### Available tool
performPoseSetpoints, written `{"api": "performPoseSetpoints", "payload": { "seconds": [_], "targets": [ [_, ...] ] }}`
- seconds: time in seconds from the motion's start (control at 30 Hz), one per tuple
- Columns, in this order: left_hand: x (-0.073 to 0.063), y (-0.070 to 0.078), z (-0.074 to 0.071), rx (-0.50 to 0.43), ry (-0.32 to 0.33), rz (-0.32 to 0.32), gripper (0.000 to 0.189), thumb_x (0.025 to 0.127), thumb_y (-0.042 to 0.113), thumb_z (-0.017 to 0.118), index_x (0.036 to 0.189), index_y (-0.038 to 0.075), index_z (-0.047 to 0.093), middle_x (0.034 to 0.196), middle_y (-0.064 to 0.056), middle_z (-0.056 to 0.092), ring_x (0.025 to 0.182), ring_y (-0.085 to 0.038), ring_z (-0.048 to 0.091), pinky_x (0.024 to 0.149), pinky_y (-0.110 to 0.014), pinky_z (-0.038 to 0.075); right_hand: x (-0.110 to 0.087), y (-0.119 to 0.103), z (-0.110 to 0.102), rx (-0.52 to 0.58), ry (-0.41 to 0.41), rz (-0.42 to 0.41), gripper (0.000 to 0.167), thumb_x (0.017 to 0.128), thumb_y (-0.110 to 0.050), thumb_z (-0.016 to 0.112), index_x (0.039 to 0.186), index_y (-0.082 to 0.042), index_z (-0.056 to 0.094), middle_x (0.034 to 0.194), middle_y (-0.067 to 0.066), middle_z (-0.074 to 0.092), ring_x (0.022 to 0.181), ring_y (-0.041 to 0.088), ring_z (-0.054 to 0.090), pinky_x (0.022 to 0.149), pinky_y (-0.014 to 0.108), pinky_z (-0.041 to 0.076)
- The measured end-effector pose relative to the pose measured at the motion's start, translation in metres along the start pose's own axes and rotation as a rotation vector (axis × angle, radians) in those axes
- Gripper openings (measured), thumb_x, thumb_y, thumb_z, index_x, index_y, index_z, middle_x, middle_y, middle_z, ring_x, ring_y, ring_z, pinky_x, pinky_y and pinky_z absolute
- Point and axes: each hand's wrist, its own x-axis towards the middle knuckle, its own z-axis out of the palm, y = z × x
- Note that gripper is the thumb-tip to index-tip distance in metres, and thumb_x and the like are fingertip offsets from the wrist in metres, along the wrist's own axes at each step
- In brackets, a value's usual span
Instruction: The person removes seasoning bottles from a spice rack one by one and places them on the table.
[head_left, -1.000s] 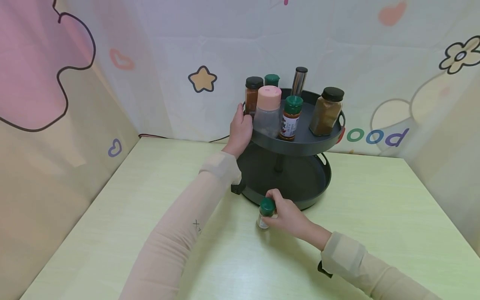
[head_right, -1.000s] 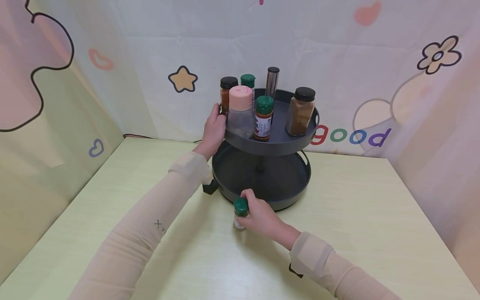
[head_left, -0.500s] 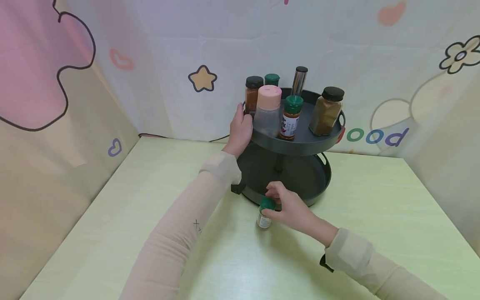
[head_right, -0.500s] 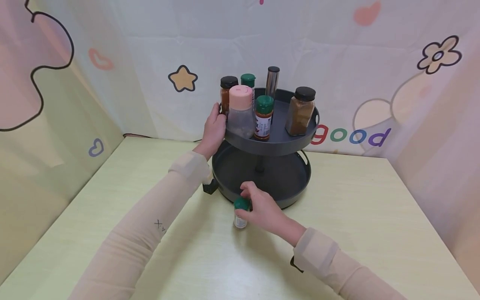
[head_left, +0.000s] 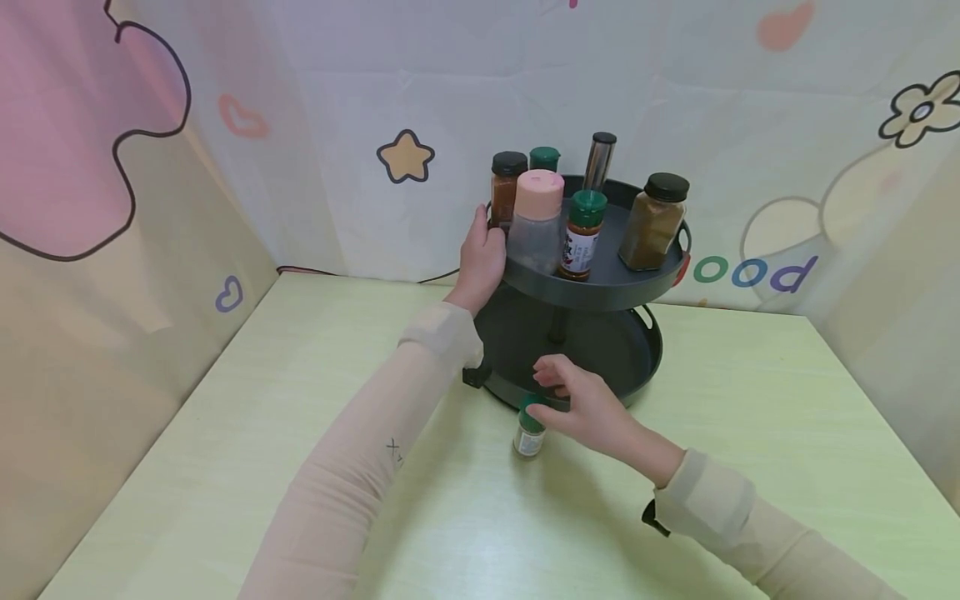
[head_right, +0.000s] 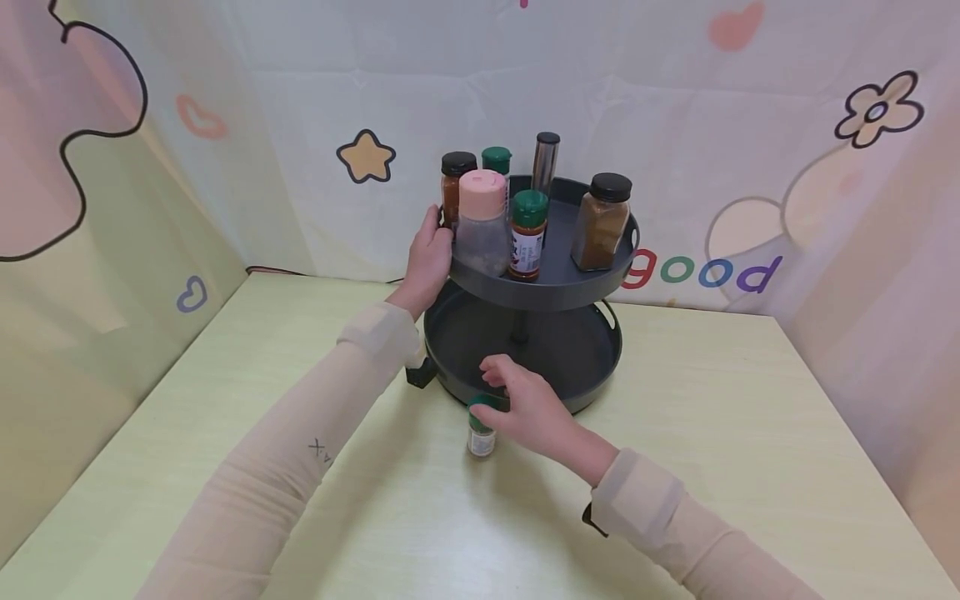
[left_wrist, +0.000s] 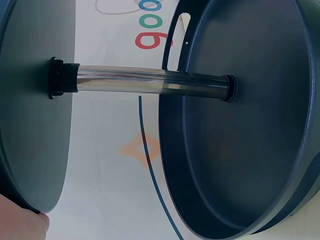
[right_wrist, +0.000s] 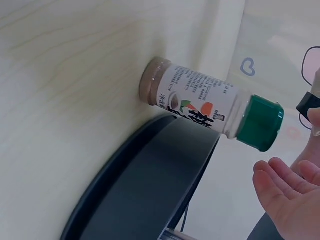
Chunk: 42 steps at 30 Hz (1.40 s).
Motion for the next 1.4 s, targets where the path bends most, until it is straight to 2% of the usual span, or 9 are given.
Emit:
{"api": "performPoseSetpoints", "payload": {
  "seconds": [0.53, 0.7, 0.93, 1.13, 1.4],
  "targets": [
    [0.001, 0.002, 0.001, 0.008, -0.001, 0.009, 0.053, 0.095, 0.021, 0.022, 0.143, 0.014, 0.004, 0.15, 0.002, 0.008, 0.137, -0.011, 0.009, 0.111, -0.03, 0.015, 0.007, -0.006, -0.011, -0.032, 0.034, -0.021, 0.035, 0.078, -0.016, 0.065, 0.109, -0.004, 0.052, 0.108, 0.011, 0.059, 0.1, 0.023, 0.056, 0.082, 0.035, 0.049],
    [0.001, 0.002, 0.001, 0.01, 0.004, 0.01, 0.053, 0.095, 0.021, 0.023, 0.144, 0.014, 0.005, 0.15, 0.002, 0.009, 0.137, -0.011, 0.01, 0.111, -0.03, 0.015, 0.007, -0.005, -0.014, -0.012, 0.042, -0.017, 0.035, 0.079, -0.019, 0.064, 0.109, -0.004, 0.052, 0.108, 0.011, 0.059, 0.1, 0.024, 0.056, 0.083, 0.037, 0.049],
    [0.001, 0.001, 0.001, 0.005, 0.005, 0.009, 0.053, 0.095, 0.021, 0.023, 0.144, 0.014, 0.005, 0.15, 0.001, 0.01, 0.137, -0.011, 0.01, 0.111, -0.03, 0.015, 0.007, -0.007, -0.017, -0.002, 0.108, -0.09, 0.037, 0.08, -0.029, 0.063, 0.108, -0.007, 0.051, 0.104, 0.01, 0.06, 0.095, 0.022, 0.057, 0.078, 0.036, 0.05],
    [0.001, 0.0, 0.0, 0.004, 0.013, 0.009, 0.053, 0.095, 0.021, 0.024, 0.143, 0.014, 0.006, 0.15, 0.001, 0.011, 0.137, -0.011, 0.012, 0.111, -0.03, 0.016, 0.008, -0.008, -0.02, 0.003, 0.083, -0.036, 0.039, 0.08, -0.019, 0.064, 0.112, -0.005, 0.048, 0.11, 0.012, 0.059, 0.101, 0.023, 0.056, 0.083, 0.038, 0.049],
    [-0.001, 0.001, 0.0, 0.001, 0.013, 0.007, 0.052, 0.095, 0.02, 0.024, 0.143, 0.013, 0.006, 0.15, 0.0, 0.011, 0.137, -0.012, 0.012, 0.111, -0.03, 0.016, 0.01, -0.015, -0.029, -0.001, 0.095, 0.003, 0.041, 0.079, -0.018, 0.065, 0.114, -0.005, 0.047, 0.112, 0.01, 0.059, 0.103, 0.022, 0.056, 0.085, 0.036, 0.048]
  ]
}}
